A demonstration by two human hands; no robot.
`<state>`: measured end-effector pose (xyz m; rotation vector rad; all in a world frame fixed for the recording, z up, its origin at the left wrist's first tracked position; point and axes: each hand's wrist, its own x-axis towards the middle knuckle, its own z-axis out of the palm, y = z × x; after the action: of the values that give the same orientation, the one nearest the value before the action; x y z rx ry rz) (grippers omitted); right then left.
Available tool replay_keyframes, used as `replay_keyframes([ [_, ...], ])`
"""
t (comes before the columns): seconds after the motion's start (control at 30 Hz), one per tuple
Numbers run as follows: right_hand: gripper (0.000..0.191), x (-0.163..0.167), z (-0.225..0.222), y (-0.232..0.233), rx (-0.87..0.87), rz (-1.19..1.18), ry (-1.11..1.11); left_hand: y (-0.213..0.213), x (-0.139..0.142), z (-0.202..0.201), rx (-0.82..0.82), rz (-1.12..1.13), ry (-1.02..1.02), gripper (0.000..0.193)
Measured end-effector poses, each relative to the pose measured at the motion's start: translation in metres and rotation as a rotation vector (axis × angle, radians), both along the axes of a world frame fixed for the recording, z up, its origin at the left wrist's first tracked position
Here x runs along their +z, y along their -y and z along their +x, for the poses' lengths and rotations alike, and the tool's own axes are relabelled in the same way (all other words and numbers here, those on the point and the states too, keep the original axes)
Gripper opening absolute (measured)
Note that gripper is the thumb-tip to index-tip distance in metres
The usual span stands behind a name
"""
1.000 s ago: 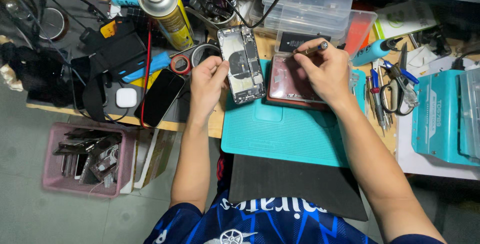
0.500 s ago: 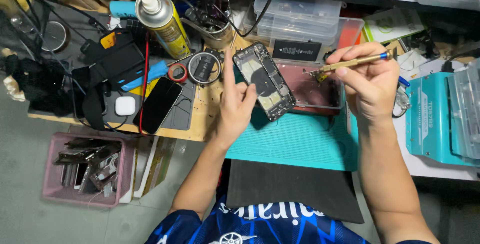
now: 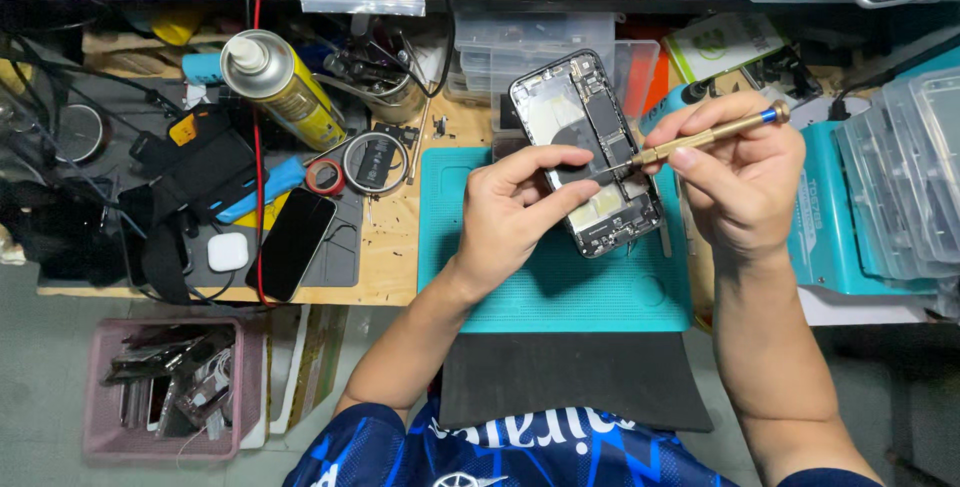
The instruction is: The person repairs a disassembled smartphone at a workbench. They hold the phone chassis in one hand and use a screwdriver to remove and reinstall small screws, use a prying tool and tweezers on internal components, and reposition the phone repeatedly while working on its internals.
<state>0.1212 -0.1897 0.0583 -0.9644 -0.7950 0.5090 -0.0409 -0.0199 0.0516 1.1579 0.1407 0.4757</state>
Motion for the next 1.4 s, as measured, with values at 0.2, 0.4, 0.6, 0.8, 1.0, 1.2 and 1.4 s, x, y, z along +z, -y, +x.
replay_keyframes([
  [0.2,0.019,0.002,-0.002,0.002,-0.007,0.002,-0.008,0.005,0.002,0.000,0.131,0.238,-0.001,0.019],
  [0.4,0.020,0.004,-0.004,0.002,-0.018,-0.003,0.032,0.005,0.003,0.000,0.131,0.260,0.042,0.014],
  [0.6,0.021,0.005,-0.007,0.002,-0.038,-0.020,0.074,0.007,0.008,0.000,0.233,0.386,0.008,0.010],
  [0.8,0.022,0.007,-0.008,0.002,-0.057,-0.047,0.138,0.005,0.011,-0.003,0.266,0.473,-0.001,0.010],
  [1.0,0.021,0.009,-0.011,0.002,-0.093,-0.102,0.194,0.005,0.013,-0.005,0.287,0.515,-0.001,0.009],
  [1.2,0.021,0.008,-0.013,0.000,-0.094,-0.075,0.159,0.006,0.006,-0.004,0.292,0.471,-0.008,0.014],
  [1.4,0.032,0.010,-0.015,0.005,-0.176,-0.109,0.223,0.002,-0.010,0.001,0.174,0.090,0.126,0.050],
])
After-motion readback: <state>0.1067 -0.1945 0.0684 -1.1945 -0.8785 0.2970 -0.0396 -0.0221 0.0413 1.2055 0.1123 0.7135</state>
